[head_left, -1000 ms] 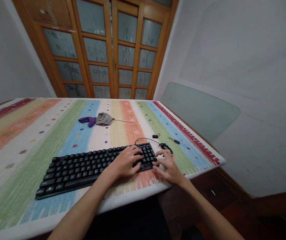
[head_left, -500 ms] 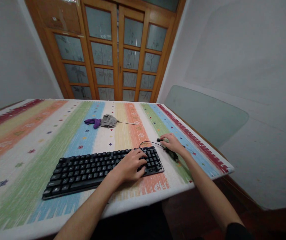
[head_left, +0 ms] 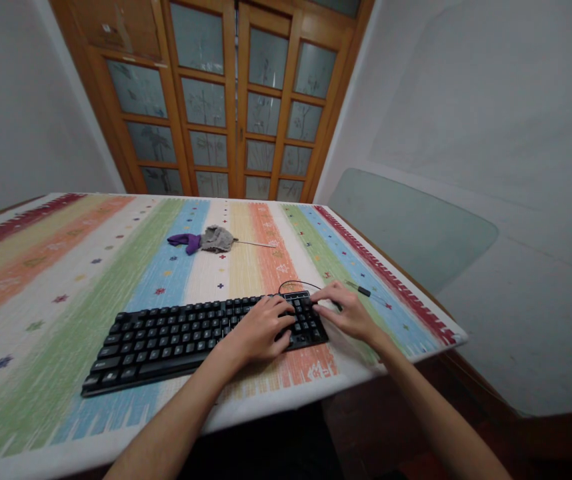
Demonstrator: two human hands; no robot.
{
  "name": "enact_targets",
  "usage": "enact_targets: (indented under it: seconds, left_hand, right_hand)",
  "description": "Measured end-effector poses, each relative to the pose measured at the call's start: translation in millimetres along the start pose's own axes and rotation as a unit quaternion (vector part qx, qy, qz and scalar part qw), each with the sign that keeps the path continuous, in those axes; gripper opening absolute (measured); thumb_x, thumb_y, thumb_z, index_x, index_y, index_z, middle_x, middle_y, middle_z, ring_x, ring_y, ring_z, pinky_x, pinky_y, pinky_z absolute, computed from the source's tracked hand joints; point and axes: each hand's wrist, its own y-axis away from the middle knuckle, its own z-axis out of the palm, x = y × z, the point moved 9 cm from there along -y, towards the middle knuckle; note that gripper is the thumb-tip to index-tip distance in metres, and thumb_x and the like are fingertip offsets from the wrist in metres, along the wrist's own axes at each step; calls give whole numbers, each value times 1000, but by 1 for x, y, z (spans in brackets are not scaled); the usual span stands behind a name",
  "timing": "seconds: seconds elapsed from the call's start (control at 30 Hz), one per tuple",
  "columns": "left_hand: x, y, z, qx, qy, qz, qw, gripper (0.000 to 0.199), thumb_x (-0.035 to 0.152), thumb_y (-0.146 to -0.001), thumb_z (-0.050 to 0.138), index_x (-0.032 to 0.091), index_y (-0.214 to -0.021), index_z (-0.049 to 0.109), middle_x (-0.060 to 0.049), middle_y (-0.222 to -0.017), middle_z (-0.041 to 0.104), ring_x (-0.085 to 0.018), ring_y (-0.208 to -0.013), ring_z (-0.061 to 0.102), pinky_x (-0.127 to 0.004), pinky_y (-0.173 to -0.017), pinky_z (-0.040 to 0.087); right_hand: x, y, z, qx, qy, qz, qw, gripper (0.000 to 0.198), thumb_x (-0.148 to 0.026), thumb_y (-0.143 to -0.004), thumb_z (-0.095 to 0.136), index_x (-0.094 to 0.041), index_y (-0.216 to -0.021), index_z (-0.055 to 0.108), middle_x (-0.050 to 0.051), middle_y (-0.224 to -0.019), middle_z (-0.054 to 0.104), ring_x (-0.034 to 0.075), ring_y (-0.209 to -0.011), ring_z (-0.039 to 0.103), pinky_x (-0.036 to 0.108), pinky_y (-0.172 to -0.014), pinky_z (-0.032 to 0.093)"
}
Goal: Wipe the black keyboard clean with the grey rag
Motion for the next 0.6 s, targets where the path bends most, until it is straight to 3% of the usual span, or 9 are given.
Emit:
enact_targets:
  seconds: [0.1, 0.2, 0.6]
  left_hand:
    - [1, -1, -3, 8, 3, -1, 1000, 21, 23, -91, 62, 18, -108, 73, -12, -118, 71, -30, -118, 60, -49, -104, 48]
    - [3, -1, -2, 8, 13, 2, 1000, 19, 28, -89, 67, 19, -104, 74, -11, -117, 72, -30, -118, 60, -49, -105, 47]
    - [8, -2, 13, -7, 31, 30, 999, 8, 25, -93, 68, 20, -95, 73, -8, -118, 73, -26, -115, 62, -44, -101, 49]
  right_hand:
    - [-36, 16, 10, -9, -26, -51, 998, 10, -23, -102, 64, -23, -107, 73, 5, -99, 76, 23, -89, 67, 39, -84, 55]
    - [-51, 29, 16, -9, -30, -83, 996, 12, -17, -100, 66, -23, -107, 73, 5, -101, 77, 21, -88, 69, 39, -83, 54]
    - [-56, 43, 28, 14, 14, -99, 995, 16, -16, -104, 62, -22, -111, 75, 7, -107, 76, 22, -89, 67, 38, -78, 54]
